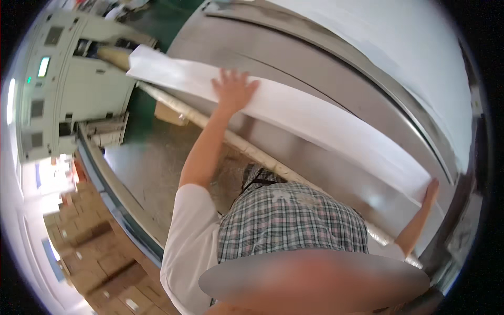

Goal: Pull and fold large sheets of paper/fabric from a rolling machine into stacks.

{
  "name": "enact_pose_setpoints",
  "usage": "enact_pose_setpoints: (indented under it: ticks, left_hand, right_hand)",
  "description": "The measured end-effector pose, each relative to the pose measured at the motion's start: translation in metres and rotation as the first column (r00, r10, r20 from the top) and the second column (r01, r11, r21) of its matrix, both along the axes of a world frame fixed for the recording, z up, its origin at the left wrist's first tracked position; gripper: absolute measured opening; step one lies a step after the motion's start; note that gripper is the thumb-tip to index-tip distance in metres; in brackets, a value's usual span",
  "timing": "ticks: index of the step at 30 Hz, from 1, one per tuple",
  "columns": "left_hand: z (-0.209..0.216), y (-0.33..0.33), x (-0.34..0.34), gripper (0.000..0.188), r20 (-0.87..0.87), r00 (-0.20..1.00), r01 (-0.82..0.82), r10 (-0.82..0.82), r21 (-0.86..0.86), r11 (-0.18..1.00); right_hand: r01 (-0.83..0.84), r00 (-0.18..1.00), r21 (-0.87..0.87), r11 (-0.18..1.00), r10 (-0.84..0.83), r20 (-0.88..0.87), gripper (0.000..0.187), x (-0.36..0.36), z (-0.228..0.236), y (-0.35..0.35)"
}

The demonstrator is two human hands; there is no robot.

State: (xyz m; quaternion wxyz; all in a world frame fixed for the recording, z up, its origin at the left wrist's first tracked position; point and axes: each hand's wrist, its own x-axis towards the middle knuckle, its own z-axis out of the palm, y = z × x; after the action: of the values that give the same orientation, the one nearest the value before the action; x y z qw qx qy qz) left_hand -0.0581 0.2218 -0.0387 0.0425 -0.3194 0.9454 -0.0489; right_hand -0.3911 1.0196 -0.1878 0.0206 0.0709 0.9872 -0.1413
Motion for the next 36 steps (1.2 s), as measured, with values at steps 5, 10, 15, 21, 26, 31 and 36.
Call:
enact_pose_setpoints:
  ticks: [5,10,15,21,26,31,36]
  left_hand:
    - [0.01,0.002,0.028,0.053,0.014,0.999,-0.041,0.04,0.052,0.998]
    - [0.011,0.053,0.042,0.057,-0.11,0.99,0.1,-0.086,0.129,0.987]
    - [-0.009,0.031,0.07,0.066,-0.412,0.91,-0.012,0.037,0.062,0.998]
    - [-0.026,-0.12,0.091,0.067,-0.556,0.821,-0.198,0.126,-0.07,0.978]
    - [-0.037,-0.225,0.134,0.064,-0.616,0.765,-0.28,0.188,-0.056,0.958]
    - [-0.032,-0.312,0.156,0.06,-0.449,0.833,-0.381,0.323,-0.042,0.924]
    - [-0.032,-0.4,0.187,0.06,-0.26,0.874,-0.444,0.41,-0.084,0.892]
  right_hand:
    - [0.042,0.998,0.024,0.999,-0.043,0.046,0.052,0.031,0.037,-0.037]
    - [0.208,0.978,0.081,0.975,-0.205,-0.049,0.051,0.111,0.051,0.106]
    - [0.374,0.926,0.105,0.922,-0.364,-0.1,0.051,0.146,0.079,0.019]
    - [0.092,0.943,0.042,0.995,-0.074,-0.324,0.041,0.123,0.111,0.012]
    - [-0.404,0.893,-0.43,0.807,0.45,0.005,0.034,0.152,0.148,-0.228]
    - [-0.494,0.515,-0.577,0.651,0.754,0.409,0.056,0.202,0.179,-0.415]
    - [-0.409,0.179,-0.628,0.662,0.733,0.656,0.065,0.215,0.179,-0.526]
